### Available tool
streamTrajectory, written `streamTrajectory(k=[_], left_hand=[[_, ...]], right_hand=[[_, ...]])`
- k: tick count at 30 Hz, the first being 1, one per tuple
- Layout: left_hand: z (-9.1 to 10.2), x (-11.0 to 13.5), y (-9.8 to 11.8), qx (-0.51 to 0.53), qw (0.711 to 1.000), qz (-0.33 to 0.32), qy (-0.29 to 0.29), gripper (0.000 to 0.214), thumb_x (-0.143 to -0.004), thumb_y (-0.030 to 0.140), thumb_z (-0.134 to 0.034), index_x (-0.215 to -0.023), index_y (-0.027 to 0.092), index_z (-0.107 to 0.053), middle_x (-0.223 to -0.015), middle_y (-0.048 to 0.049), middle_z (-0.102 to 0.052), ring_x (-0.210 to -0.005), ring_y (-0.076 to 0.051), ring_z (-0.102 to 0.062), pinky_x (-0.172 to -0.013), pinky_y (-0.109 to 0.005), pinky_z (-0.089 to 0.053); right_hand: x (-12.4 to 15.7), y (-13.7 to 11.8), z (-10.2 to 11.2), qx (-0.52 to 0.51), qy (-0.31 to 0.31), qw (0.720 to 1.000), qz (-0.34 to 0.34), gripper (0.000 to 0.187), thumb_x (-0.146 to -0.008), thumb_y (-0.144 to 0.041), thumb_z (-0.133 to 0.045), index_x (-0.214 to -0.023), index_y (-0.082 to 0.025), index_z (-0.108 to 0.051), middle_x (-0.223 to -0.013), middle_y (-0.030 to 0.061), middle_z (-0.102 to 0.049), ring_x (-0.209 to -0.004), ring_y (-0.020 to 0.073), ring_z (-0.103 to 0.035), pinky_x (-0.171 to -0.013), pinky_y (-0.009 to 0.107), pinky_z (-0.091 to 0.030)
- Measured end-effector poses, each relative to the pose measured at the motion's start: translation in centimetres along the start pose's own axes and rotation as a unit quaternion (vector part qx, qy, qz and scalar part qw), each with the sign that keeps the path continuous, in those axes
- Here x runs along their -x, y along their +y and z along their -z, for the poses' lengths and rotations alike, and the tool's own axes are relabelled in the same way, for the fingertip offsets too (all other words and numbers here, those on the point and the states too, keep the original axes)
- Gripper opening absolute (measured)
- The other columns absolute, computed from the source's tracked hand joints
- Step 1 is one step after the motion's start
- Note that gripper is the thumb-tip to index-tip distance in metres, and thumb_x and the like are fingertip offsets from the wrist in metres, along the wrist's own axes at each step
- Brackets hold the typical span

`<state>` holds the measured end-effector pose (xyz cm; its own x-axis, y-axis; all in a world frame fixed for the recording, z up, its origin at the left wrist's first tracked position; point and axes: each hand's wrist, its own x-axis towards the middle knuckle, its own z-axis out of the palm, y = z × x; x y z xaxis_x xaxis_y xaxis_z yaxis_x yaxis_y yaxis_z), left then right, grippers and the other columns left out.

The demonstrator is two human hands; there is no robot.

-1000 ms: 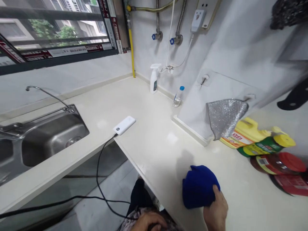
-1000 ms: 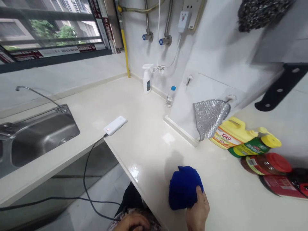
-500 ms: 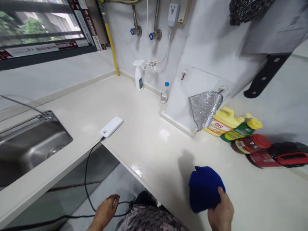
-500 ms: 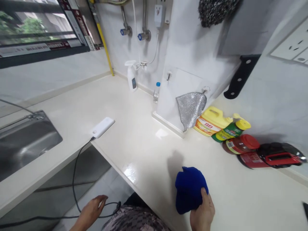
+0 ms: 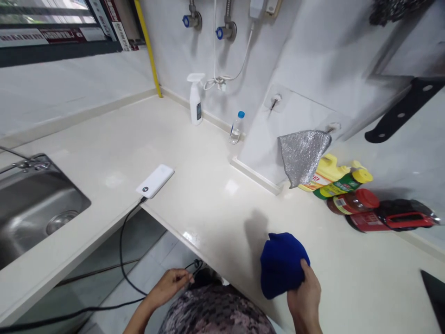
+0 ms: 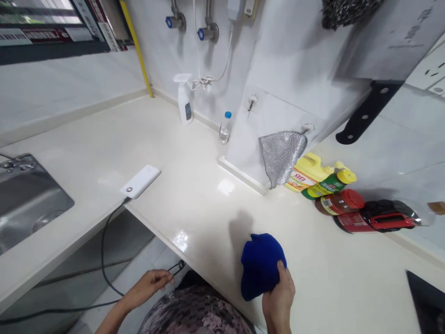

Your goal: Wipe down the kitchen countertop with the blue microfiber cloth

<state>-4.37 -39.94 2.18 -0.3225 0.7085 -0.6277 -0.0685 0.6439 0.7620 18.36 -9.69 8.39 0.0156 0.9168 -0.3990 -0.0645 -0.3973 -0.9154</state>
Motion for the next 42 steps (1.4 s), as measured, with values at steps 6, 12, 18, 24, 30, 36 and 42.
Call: streamTrajectory(k=[6, 12, 18, 24, 30, 36, 42], left_hand=[[1.7, 0.2, -2.0, 0.007, 1.000, -0.003, 0.029, 0.066, -0.084, 0.073, -0.039, -0.092, 0.016, -0.072, -0.086, -0.0056, -0.068, -0.084, -0.021, -0.059, -0.081, -0.030, -0.046], [2.0, -0.7, -3.0, -0.099, 0.995, -0.014, -0.005, 0.058, -0.084, 0.068, -0.042, -0.085, 0.019, -0.073, -0.090, -0.0050, -0.072, -0.087, -0.022, -0.062, -0.080, -0.027, -0.047], [1.1, -2.1, -2.8, -0.298, 0.954, 0.033, -0.024, 0.042, -0.087, 0.041, -0.038, -0.085, 0.019, -0.074, -0.087, -0.0111, -0.073, -0.086, -0.026, -0.067, -0.079, -0.033, -0.048], [-0.2, -1.1, 1.3, -0.315, 0.949, 0.018, -0.001, 0.045, -0.092, 0.037, -0.029, -0.095, 0.019, -0.071, -0.092, -0.0109, -0.074, -0.089, -0.025, -0.068, -0.079, -0.031, -0.046], [-3.1, 2.4, 6.9, -0.234, 0.968, -0.060, 0.068, 0.049, -0.094, 0.054, -0.031, -0.097, 0.023, -0.069, -0.098, -0.0057, -0.073, -0.093, -0.023, -0.065, -0.081, -0.027, -0.044], [-4.2, 5.7, 11.3, -0.184, 0.976, -0.075, 0.084, 0.052, -0.093, 0.062, -0.035, -0.080, 0.020, -0.063, -0.078, -0.0020, -0.063, -0.075, -0.019, -0.056, -0.068, -0.025, -0.040], [-3.2, 8.4, 15.0, -0.092, 0.978, -0.112, 0.150, 0.052, -0.090, 0.065, -0.040, -0.074, 0.019, -0.059, -0.075, -0.0014, -0.058, -0.072, -0.017, -0.049, -0.064, -0.024, -0.038]], right_hand=[[1.1, -0.4, -2.3, -0.048, -0.017, 0.998, -0.045, 0.047, -0.076, -0.041, -0.073, -0.113, -0.013, -0.067, -0.102, 0.0052, -0.072, -0.101, 0.0206, -0.066, -0.092, 0.034, -0.054], [1.8, -0.5, -2.2, -0.025, -0.019, 0.999, -0.024, 0.051, -0.077, -0.046, -0.070, -0.116, -0.013, -0.067, -0.099, 0.0066, -0.072, -0.101, 0.0229, -0.066, -0.093, 0.037, -0.054], [1.5, 0.1, 0.8, -0.004, 0.020, 1.000, -0.013, 0.049, -0.075, -0.049, -0.070, -0.108, -0.014, -0.069, -0.099, 0.0081, -0.073, -0.101, 0.0251, -0.066, -0.087, 0.038, -0.056], [-1.1, -1.0, 4.8, 0.038, 0.007, 0.999, -0.011, 0.045, -0.073, -0.048, -0.069, -0.102, -0.013, -0.070, -0.100, 0.0099, -0.072, -0.099, 0.0276, -0.066, -0.081, 0.040, -0.057], [-5.4, -3.6, 8.2, 0.037, 0.006, 0.998, 0.045, 0.046, -0.070, -0.042, -0.069, -0.107, -0.013, -0.069, -0.101, 0.0115, -0.071, -0.101, 0.0310, -0.064, -0.082, 0.044, -0.056], [-7.1, -2.9, 11.2, 0.041, 0.011, 0.999, 0.033, 0.053, -0.069, -0.052, -0.070, -0.103, -0.012, -0.069, -0.092, 0.0078, -0.073, -0.092, 0.0282, -0.065, -0.078, 0.041, -0.054], [-9.8, -3.5, 11.7, 0.271, -0.074, 0.951, 0.125, 0.052, -0.061, -0.060, -0.072, -0.090, -0.017, -0.072, -0.090, 0.0100, -0.072, -0.094, 0.0320, -0.064, -0.088, 0.047, -0.048]])
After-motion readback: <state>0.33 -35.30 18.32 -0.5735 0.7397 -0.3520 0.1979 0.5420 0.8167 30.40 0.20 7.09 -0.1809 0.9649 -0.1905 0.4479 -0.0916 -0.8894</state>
